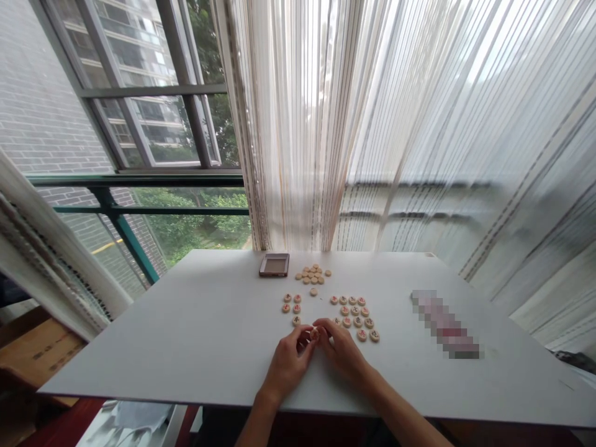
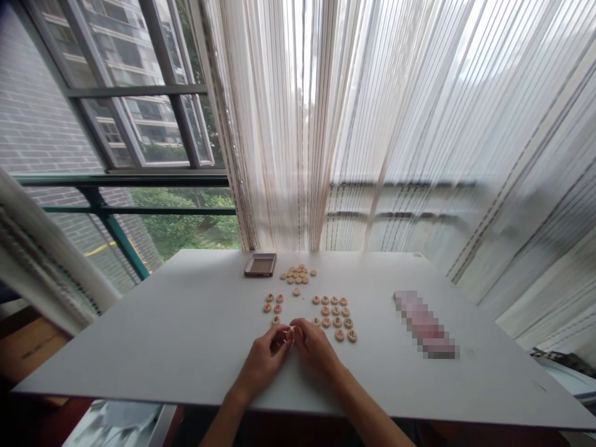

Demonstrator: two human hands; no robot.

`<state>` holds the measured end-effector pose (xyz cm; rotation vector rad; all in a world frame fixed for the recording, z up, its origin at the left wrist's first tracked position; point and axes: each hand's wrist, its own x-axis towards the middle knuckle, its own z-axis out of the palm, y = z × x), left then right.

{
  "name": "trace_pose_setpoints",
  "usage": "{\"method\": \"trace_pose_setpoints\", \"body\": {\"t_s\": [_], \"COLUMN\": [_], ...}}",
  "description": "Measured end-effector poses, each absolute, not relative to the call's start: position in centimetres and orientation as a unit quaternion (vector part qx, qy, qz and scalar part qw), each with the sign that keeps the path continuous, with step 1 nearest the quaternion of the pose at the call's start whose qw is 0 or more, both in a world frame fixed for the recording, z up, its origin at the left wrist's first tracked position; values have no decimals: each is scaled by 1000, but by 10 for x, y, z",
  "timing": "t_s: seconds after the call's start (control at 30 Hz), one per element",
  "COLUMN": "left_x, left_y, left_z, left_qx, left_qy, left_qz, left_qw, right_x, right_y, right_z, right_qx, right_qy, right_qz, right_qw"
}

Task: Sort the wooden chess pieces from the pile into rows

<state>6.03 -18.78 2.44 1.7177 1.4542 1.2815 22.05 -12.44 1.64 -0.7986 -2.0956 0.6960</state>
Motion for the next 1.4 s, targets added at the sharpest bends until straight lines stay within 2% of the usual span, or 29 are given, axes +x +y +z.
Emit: {"method": "trace_pose_setpoints", "body": {"t_s": [0.43,0.8,1.13,1.4], "left_x": [60,59,58,58], "left_y": [-186,-185,-185,-185], "left_z": [28,25,28,25], "left_qx": [613,597,604,602], "left_qy": [526,528,550,536], "left_qz": [509,511,502,510], "left_qw": [296,322,283,300], "right_x": [217,218,217,216], "right_y": [-128,-127,-128,-128], "right_z": [19,14,18,18], "right_qx": [-287,-278,-301,-300], "right_qy": [-841,-881,-852,-839], "right_qz": [262,183,230,241], "right_qw": [375,336,362,384]}}
